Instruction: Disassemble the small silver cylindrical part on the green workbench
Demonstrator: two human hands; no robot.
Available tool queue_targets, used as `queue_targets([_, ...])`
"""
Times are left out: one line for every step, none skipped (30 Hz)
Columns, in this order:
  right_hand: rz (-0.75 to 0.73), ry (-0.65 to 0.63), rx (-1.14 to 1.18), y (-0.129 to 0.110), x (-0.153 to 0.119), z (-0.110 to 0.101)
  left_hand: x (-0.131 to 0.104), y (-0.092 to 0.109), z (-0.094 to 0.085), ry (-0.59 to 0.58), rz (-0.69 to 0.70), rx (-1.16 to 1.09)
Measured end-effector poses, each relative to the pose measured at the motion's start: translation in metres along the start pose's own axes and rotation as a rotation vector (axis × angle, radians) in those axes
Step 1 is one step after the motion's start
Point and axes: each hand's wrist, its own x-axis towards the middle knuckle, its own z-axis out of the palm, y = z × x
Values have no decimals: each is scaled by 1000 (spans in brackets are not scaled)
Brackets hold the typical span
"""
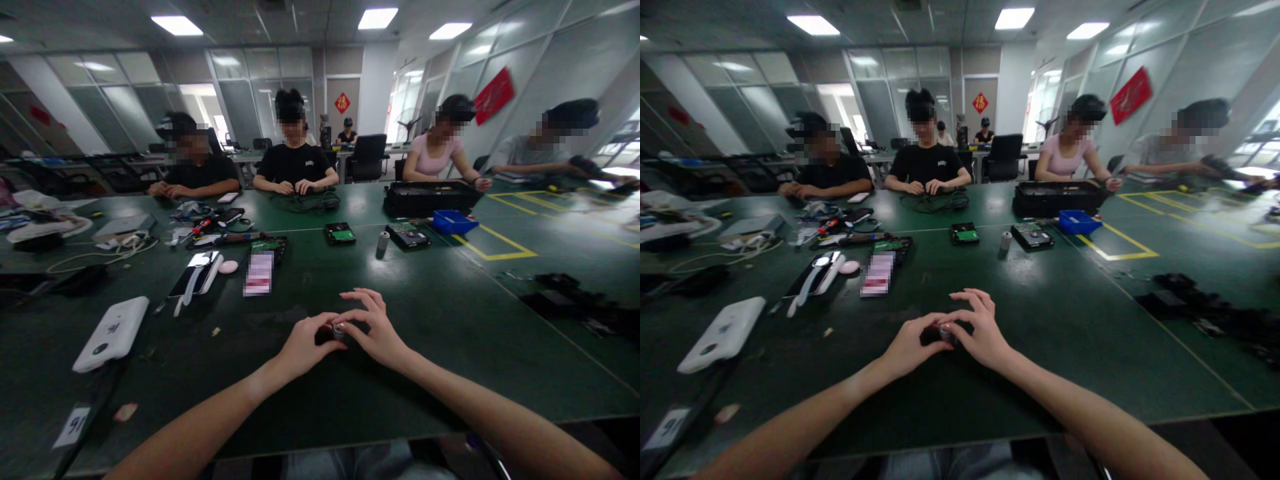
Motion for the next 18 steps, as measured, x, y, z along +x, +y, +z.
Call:
queue_targets([-10, 17, -5, 0, 0, 0, 0, -1, 0, 1, -2, 4])
queue_targets([-21, 33, -11, 0, 0, 0, 0, -1, 1, 3, -4, 7])
queue_targets([-31, 49, -20, 0, 0, 0, 0, -2, 1, 5, -8, 8])
queue_targets([-39, 61, -29, 0, 0, 0, 0, -3, 1, 4, -11, 7])
queue_targets([-46, 67, -41, 0, 0, -1, 0, -3, 1, 0, -13, 2])
queue_targets([-50, 67, -52, 1, 0, -1, 0, -4, 1, -4, -15, -6])
queue_targets([-51, 62, -62, 1, 0, -2, 0, -4, 2, -8, -14, -14])
queue_targets([-49, 54, -69, 1, 0, -2, 0, -4, 2, -11, -13, -23])
queue_targets([-44, 49, -73, 2, 0, -3, 0, -4, 2, -14, -13, -30])
queue_targets([-40, 45, -74, 2, 0, -3, 0, -4, 2, -14, -12, -36])
queue_targets([-36, 44, -74, 2, 0, -4, 0, -3, 1, -12, -12, -40])
queue_targets([-33, 44, -72, 2, 0, -4, 0, -3, 1, -11, -12, -43])
queue_targets([-33, 43, -69, 1, 1, -4, 0, -3, 1, -12, -12, -45])
queue_targets([-37, 39, -66, 1, 1, -4, 0, -3, 1, -15, -11, -44])
queue_targets([-42, 34, -63, 0, 1, -4, 0, -3, 1, -16, -10, -44])
queue_targets([-50, 29, -61, 0, 1, -4, 0, -3, 1, -16, -9, -44])
queue_targets([-57, 25, -60, -1, 1, -4, 0, -3, 1, -16, -7, -44])
queue_targets([-63, 21, -59, -1, 1, -4, 0, -3, 1, -15, -6, -47])
